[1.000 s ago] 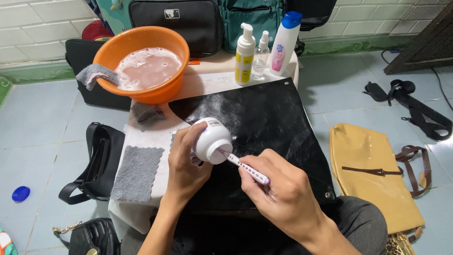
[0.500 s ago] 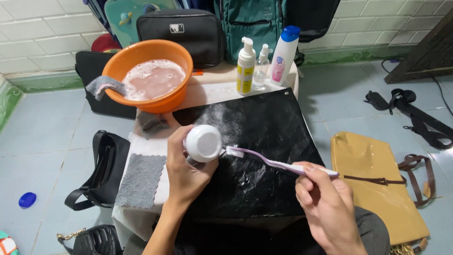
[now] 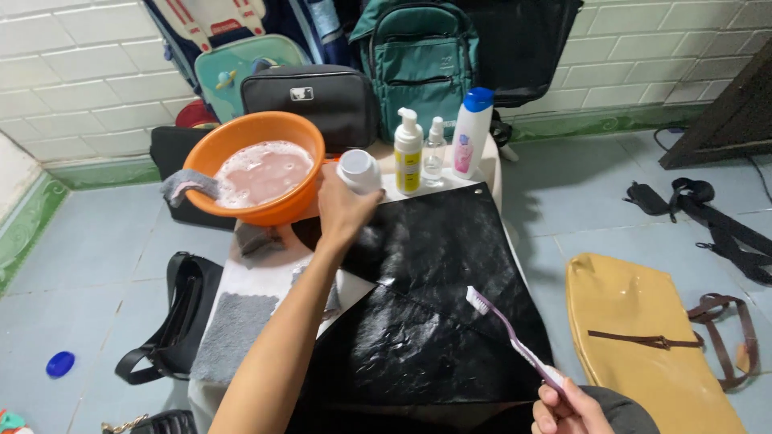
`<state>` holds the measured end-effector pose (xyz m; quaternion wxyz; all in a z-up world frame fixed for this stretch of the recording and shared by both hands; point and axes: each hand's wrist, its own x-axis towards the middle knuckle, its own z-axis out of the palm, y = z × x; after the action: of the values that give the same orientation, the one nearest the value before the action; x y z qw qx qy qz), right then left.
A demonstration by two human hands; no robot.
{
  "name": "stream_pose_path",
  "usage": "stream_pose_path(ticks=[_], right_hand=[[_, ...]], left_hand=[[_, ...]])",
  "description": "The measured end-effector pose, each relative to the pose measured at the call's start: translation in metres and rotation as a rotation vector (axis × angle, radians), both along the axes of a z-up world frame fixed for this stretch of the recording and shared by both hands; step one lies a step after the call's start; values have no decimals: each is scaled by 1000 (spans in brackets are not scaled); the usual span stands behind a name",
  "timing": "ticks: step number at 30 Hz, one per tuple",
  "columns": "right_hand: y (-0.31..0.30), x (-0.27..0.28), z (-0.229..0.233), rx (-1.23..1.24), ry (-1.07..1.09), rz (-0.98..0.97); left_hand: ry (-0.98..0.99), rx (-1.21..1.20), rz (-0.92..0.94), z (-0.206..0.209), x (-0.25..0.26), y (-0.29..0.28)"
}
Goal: Cleaning a black leather bag using a toothbrush, soapy water, and a cloth.
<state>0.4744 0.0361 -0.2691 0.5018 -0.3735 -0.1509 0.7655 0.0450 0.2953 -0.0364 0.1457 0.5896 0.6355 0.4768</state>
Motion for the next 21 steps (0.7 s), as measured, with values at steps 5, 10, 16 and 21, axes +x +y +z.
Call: stream_pose_path(ticks=[5,10,16,21], right_hand=[[1,-44,84,98,-486,-211],[9,-154,203,299,-788,-432],[62,-216,270,931,-1513,-379],[71,-229,278,1005,-1606,-299]], left_hand=[[-5,-124,25,-26,-5,31],[47,-138,-71,-15,-21,-3],[546,159,-202,3,-71,-85],[722,63,-253,-10,-120,-101]])
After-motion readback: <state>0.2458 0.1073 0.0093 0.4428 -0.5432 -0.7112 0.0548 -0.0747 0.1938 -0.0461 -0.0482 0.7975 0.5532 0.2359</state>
